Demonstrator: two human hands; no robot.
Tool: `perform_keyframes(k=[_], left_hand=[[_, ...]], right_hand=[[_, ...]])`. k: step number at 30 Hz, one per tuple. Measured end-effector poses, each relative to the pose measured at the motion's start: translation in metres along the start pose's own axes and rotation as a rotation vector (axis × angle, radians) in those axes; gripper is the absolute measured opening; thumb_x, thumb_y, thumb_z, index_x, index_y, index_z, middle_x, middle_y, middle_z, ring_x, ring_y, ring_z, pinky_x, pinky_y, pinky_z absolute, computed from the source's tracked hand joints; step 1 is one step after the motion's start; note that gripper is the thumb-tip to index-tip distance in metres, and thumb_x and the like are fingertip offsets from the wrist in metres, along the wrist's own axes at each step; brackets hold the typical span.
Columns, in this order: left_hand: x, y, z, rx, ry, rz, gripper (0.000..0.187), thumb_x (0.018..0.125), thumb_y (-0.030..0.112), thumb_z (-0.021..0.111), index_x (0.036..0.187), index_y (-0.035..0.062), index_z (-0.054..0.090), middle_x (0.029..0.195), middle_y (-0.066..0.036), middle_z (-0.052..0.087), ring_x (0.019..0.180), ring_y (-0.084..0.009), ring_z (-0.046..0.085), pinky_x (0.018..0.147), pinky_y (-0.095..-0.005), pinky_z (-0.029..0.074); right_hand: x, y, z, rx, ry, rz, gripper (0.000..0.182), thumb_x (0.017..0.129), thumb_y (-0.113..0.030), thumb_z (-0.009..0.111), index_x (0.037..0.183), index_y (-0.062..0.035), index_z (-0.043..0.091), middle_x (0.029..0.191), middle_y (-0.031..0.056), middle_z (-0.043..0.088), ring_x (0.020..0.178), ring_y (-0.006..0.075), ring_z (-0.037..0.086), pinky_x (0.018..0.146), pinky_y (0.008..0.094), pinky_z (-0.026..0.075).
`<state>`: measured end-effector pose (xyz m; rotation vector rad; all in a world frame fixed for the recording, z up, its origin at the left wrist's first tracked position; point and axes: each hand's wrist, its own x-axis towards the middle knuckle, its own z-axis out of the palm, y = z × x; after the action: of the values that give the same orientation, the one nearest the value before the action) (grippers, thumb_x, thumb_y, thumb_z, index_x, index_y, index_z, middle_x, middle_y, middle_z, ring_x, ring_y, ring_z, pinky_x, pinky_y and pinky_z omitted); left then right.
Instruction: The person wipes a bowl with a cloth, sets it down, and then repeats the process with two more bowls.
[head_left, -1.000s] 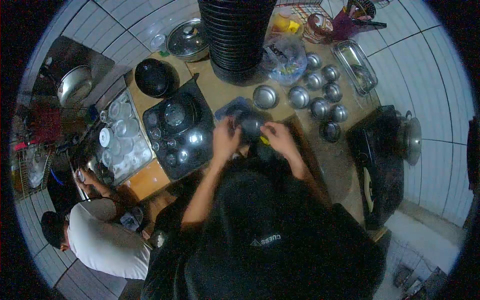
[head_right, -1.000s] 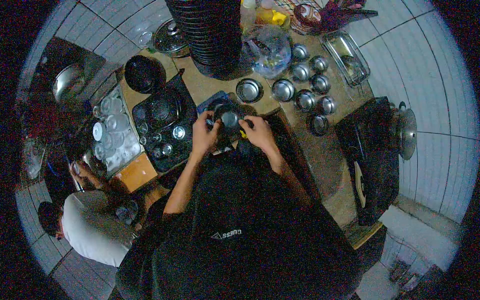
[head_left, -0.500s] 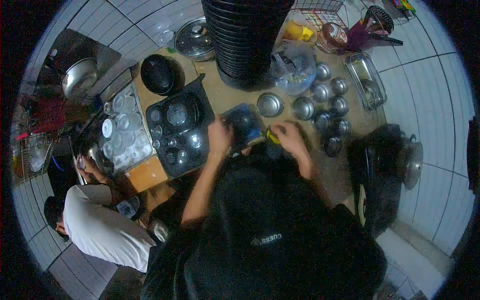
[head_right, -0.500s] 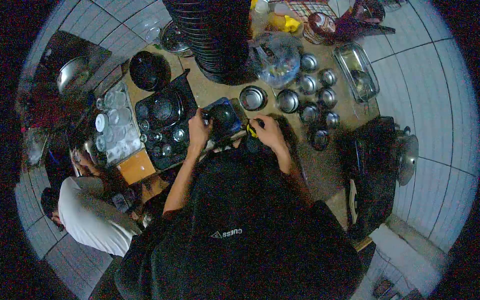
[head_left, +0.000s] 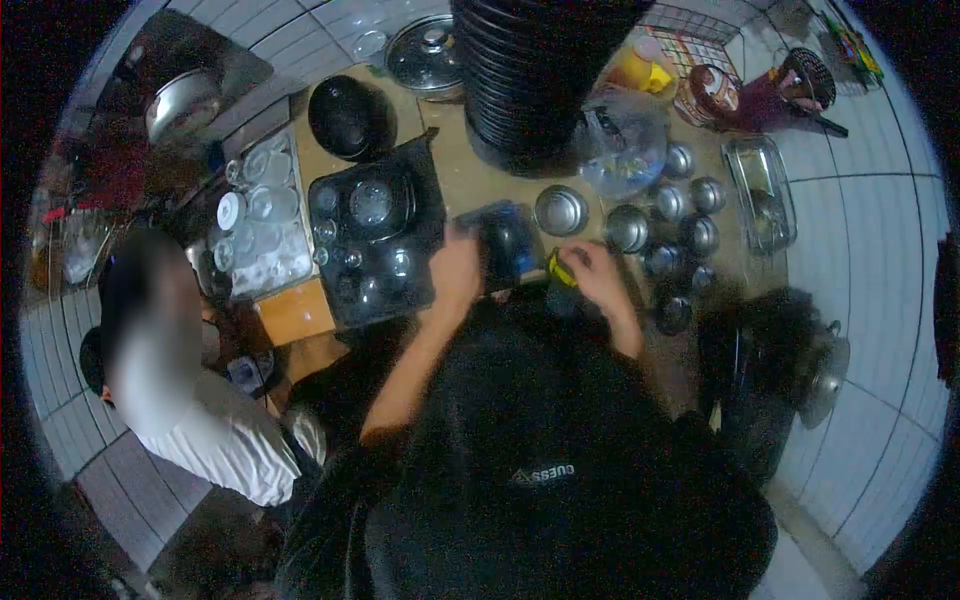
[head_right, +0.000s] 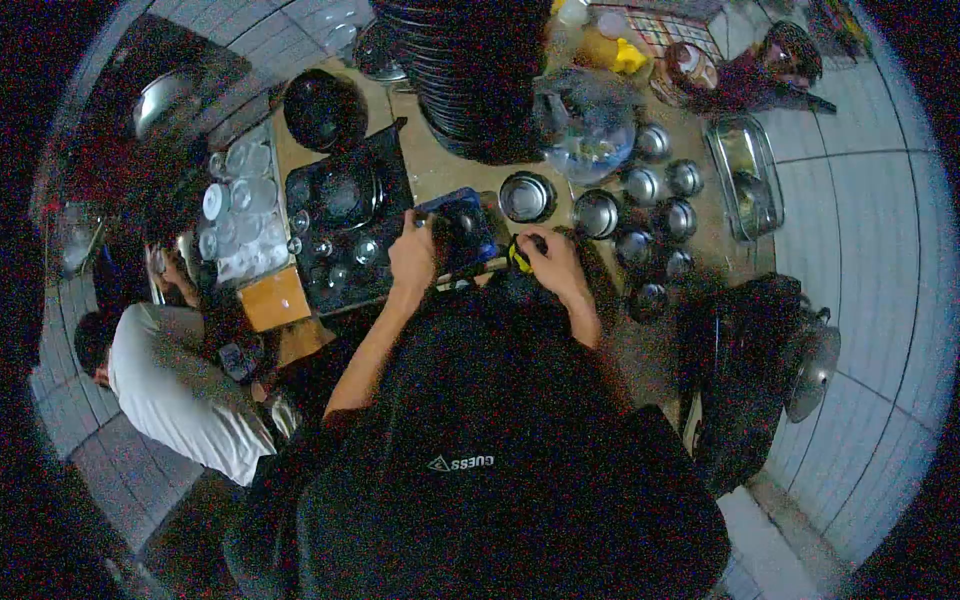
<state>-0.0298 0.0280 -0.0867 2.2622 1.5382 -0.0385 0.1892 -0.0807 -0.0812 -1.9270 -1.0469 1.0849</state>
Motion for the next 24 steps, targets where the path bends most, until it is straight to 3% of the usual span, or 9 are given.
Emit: perform_keyframes(k=[3, 5, 8, 12, 16, 18, 20, 21, 24], left_hand=[[0.005, -0.002, 0.02, -0.107, 0.0, -0.098, 0.043, 0.087, 0.008, 0.05, 0.129, 0.0154, 0.056, 0.133, -0.031, 0.046, 0.071, -0.0367, 0.068, 0.06, -0.0445, 0.055], [0.0, 0.004, 0.012, -0.037, 0.133, -0.014, 0.041, 0.088, 0.008, 0.049, 0.127, 0.0163, 0.057, 0.132, -0.031, 0.046, 0.069, -0.035, 0.067, 0.059, -0.0442, 0.055], [0.0, 0.009, 0.004, 0.063, -0.024, -0.001, 0.032, 0.097, 0.023, 0.045, 0.117, 0.002, 0.059, 0.132, -0.029, 0.046, 0.091, -0.0394, 0.065, 0.069, -0.0441, 0.057], [0.002, 0.004, 0.019, -0.05, 0.072, -0.064, 0.028, 0.095, 0.025, 0.05, 0.113, 0.0051, 0.061, 0.124, -0.026, 0.051, 0.09, -0.0379, 0.065, 0.067, -0.0457, 0.056], [-0.013, 0.008, -0.039, -0.112, 0.092, -0.023, 0.029, 0.087, 0.014, 0.059, 0.115, 0.0101, 0.063, 0.117, -0.02, 0.054, 0.082, -0.0352, 0.066, 0.068, -0.044, 0.053], [-0.018, -0.011, -0.058, -0.335, 0.615, 0.083, 0.021, 0.084, 0.014, 0.066, 0.102, 0.0044, 0.065, 0.101, -0.016, 0.059, 0.082, -0.0325, 0.062, 0.069, -0.0409, 0.05], [-0.024, -0.036, -0.084, -0.362, 0.867, 0.062, 0.011, 0.088, 0.011, 0.064, 0.092, 0.0013, 0.064, 0.082, -0.013, 0.061, 0.076, -0.0281, 0.058, 0.068, -0.036, 0.047], [-0.031, -0.045, -0.093, -0.461, 0.874, -0.162, 0.012, 0.089, 0.012, 0.063, 0.092, 0.0004, 0.063, 0.084, -0.012, 0.061, 0.076, -0.0257, 0.057, 0.069, -0.0344, 0.046], [-0.036, -0.113, -0.088, -0.49, 0.983, -0.284, 0.018, 0.092, 0.018, 0.059, 0.092, 0.001, 0.064, 0.087, -0.012, 0.063, 0.078, -0.0237, 0.059, 0.067, -0.0327, 0.046]], right_hand=[[0.002, -0.015, -0.007, -0.017, -0.066, 0.021, 0.026, 0.091, -0.024, 0.061, 0.104, -0.0029, 0.068, 0.097, 0.0139, 0.07, 0.091, 0.0239, 0.067, 0.08, 0.0326, 0.049], [0.003, -0.014, -0.006, 0.061, -0.109, 0.145, 0.029, 0.091, -0.027, 0.062, 0.105, -0.0027, 0.067, 0.098, 0.0163, 0.069, 0.092, 0.026, 0.066, 0.081, 0.0338, 0.049], [0.007, -0.01, -0.006, -0.066, -0.052, -0.006, 0.034, 0.091, -0.031, 0.062, 0.107, -0.0021, 0.066, 0.099, 0.0187, 0.069, 0.094, 0.0288, 0.065, 0.084, 0.0357, 0.048], [0.011, -0.01, -0.004, -0.095, -0.1, -0.046, 0.033, 0.091, -0.03, 0.061, 0.106, -0.0013, 0.066, 0.097, 0.0168, 0.069, 0.093, 0.0267, 0.065, 0.084, 0.0343, 0.047], [0.014, -0.008, -0.005, -0.017, -0.137, -0.032, 0.03, 0.091, -0.027, 0.061, 0.104, -0.0006, 0.066, 0.095, 0.0116, 0.069, 0.09, 0.0207, 0.063, 0.082, 0.0325, 0.047], [0.013, -0.015, -0.006, -0.01, -0.136, -0.011, 0.029, 0.091, -0.026, 0.062, 0.103, -0.0004, 0.066, 0.095, 0.0099, 0.069, 0.089, 0.0185, 0.062, 0.081, 0.0318, 0.047], [0.005, -0.038, -0.01, 0.002, -0.131, 0.01, 0.029, 0.09, -0.025, 0.063, 0.103, -0.0002, 0.066, 0.095, 0.0096, 0.068, 0.09, 0.0178, 0.062, 0.081, 0.0313, 0.047], [0.006, -0.03, -0.008, 0.006, -0.137, 0.005, 0.029, 0.09, -0.025, 0.063, 0.103, -0.0002, 0.066, 0.095, 0.0096, 0.068, 0.09, 0.0178, 0.062, 0.081, 0.0313, 0.047], [0.009, -0.013, -0.003, -0.015, -0.12, -0.057, 0.028, 0.09, -0.025, 0.063, 0.103, -0.0004, 0.066, 0.094, 0.0096, 0.068, 0.09, 0.0178, 0.062, 0.082, 0.0308, 0.046]])
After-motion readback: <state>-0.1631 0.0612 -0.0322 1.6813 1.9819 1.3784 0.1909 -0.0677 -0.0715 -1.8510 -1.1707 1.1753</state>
